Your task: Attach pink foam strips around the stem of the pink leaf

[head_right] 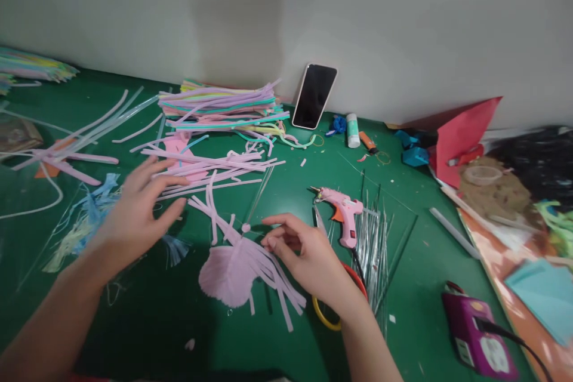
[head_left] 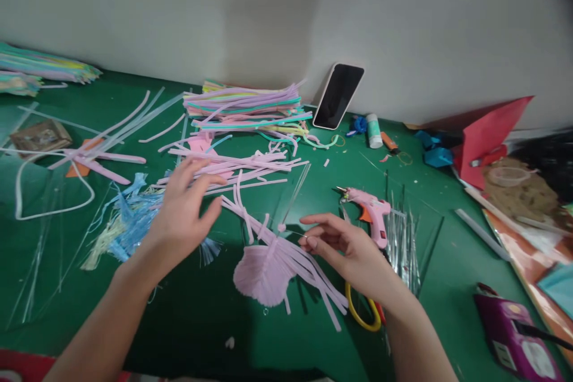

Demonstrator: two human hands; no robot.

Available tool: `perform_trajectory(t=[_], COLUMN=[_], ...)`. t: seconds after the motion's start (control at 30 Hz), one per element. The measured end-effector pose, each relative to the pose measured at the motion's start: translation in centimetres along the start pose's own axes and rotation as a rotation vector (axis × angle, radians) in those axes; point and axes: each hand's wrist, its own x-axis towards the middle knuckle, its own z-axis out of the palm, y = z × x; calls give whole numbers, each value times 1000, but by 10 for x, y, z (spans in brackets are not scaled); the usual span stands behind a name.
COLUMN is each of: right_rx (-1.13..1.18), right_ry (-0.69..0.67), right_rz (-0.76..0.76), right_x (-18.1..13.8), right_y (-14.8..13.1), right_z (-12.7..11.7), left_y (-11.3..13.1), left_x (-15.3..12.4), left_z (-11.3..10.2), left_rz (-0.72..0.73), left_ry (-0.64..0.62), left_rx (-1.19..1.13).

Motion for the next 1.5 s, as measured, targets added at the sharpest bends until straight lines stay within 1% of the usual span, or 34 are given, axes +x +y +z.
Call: perform_trajectory(t=[0.03, 0.1, 0.13, 0.17, 0.23, 0.3, 0.37, 0.4, 0.47, 0.53, 0.57, 0.6, 0.67, 0.73, 0.8, 0.9, 1.0, 1.1, 1.17, 1.2, 1.37, 1.43, 1.5], right_rx=[16, 55, 77, 98, 118, 77, -50, -143, -372, -638, -766, -878, -1036, -1148, -1195, -1098, -917, -810, -783, -777, -805, -824, -845], right_ry=[-5, -13, -14, -11, 5, 55, 182, 291, 582, 870, 949, 981, 920, 860, 879, 930, 975, 1092, 1128, 1122, 1046, 1078, 1144], right_rz=[1, 8, 15, 22, 33, 36, 47, 71, 159, 285, 331, 367, 409, 432, 432, 413, 457, 452, 446, 457, 549, 582, 561], right_x=[1, 1, 1, 1, -2, -6, -11, -14, -18, -19, -18, -15, -6, 4, 12, 14, 7, -1, -5, -6, -6, -6, -7], right_y=[0, 1, 1, 2, 5, 9, 14, 17, 23, 31, 36, 41, 52, 62, 70, 74, 69, 58, 51, 49, 40, 37, 35], right_z=[0, 1, 2, 3, 4, 2, -4, -8, -22, -37, -44, -49, -56, -58, -58, -59, -61, -58, -54, -52, -46, -46, -47], left_y=[4, 17, 24, 30, 37, 38, 37, 36, 36, 37, 38, 39, 40, 40, 40, 39, 37, 35, 34, 34, 34, 35, 36], left_x=[5, 14, 18, 22, 26, 28, 29, 29, 29, 29, 28, 28, 26, 25, 24, 22, 22, 23, 24, 24, 25, 25, 25], left_z=[4, 15, 21, 26, 35, 40, 39, 38, 34, 31, 31, 31, 32, 34, 36, 36, 34, 30, 27, 25, 25, 27, 29], left_rz=[40, 187, 236, 263, 267, 236, 201, 183, 144, 114, 104, 95, 77, 63, 64, 74, 69, 13, -37, -54, -59, -46, -34], left_ry=[-71, -325, -436, -516, -601, -637, -651, -652, -656, -659, -661, -663, -659, -656, -642, -609, -582, -632, -669, -673, -638, -623, -605], left_rx=[-40, -162, -214, -248, -292, -317, -331, -333, -336, -359, -380, -408, -465, -511, -530, -513, -484, -511, -555, -573, -558, -533, -504])
